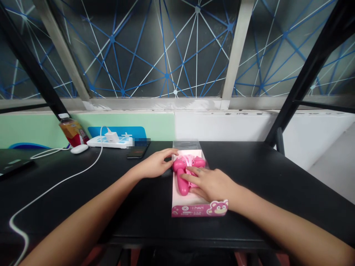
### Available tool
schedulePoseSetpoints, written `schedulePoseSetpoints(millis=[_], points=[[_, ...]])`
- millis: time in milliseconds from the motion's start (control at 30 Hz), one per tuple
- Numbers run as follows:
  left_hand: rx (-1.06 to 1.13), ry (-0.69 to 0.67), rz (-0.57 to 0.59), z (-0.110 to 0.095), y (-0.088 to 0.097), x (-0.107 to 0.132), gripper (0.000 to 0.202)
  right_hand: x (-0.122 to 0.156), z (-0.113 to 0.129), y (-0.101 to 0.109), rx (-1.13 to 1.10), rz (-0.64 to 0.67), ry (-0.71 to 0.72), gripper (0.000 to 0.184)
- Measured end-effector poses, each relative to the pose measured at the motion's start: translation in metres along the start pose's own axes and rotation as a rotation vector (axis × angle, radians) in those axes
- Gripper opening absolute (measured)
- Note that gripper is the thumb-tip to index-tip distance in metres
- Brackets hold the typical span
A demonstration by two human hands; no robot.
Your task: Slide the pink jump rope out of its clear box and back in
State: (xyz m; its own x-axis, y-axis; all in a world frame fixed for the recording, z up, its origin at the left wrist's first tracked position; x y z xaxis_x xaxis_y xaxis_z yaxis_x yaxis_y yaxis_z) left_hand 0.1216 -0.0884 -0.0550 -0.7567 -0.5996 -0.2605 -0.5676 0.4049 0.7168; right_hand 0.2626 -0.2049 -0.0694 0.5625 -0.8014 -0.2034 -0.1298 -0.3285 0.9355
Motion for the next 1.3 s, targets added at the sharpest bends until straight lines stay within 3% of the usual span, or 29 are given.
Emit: schedulePoseSetpoints(millis=[300, 433, 500, 567, 667, 733, 867, 1200, 1300], points=[[-0.079, -0.080, 0.006, -0.018, -0.007, 0.006, 0.037, -0.007, -0.005, -0.008, 0.134, -0.048, -0.037, 0.043], [-0.144, -0.075, -0.017, -0.019, -0.004, 0.007, 0.035, -0.005, 0.006, 0.002, 0.194, -0.165, 0.030, 0.041], [-0.154, -0.085, -0.021, -0.019, -0.001, 0.007, 0.035, -0.001, 0.018, 0.013, 0.171, -0.230, 0.095, 0.044], [-0.152, -0.098, -0.020, -0.019, 0.000, 0.006, 0.034, 0.005, 0.034, 0.023, 0.057, -0.267, 0.246, 0.042], [-0.149, -0.100, -0.023, -0.016, 0.001, 0.004, 0.032, 0.013, 0.053, 0.024, -0.119, -0.192, 0.462, 0.045], [-0.146, -0.089, -0.021, -0.015, 0.001, 0.003, 0.031, 0.014, 0.058, 0.020, -0.167, -0.136, 0.510, 0.048], [-0.134, -0.089, -0.018, -0.013, -0.001, 0.003, 0.034, 0.012, 0.053, 0.013, -0.216, -0.079, 0.436, 0.048], [-0.149, -0.123, -0.026, -0.016, -0.007, 0.005, 0.027, 0.002, 0.017, 0.000, -0.253, 0.013, 0.076, 0.052], [-0.150, -0.123, -0.009, -0.017, -0.007, 0.006, 0.025, 0.003, 0.012, -0.002, -0.288, 0.025, 0.056, 0.054]])
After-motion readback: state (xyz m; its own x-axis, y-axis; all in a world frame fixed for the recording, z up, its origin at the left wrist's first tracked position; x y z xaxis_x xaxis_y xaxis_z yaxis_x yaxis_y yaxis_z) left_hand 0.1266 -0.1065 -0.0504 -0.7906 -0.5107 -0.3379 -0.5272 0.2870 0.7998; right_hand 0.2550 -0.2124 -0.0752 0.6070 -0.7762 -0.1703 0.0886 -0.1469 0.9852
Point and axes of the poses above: each hand's wrist, its own x-axis away from the middle knuckle, its own y-axis out of the back of the hand, z = x × y, the point moved 6 cm from there along -x, towards the middle knuckle, and after that the axes turned 10 degrees about x, right-handed, at the moved point
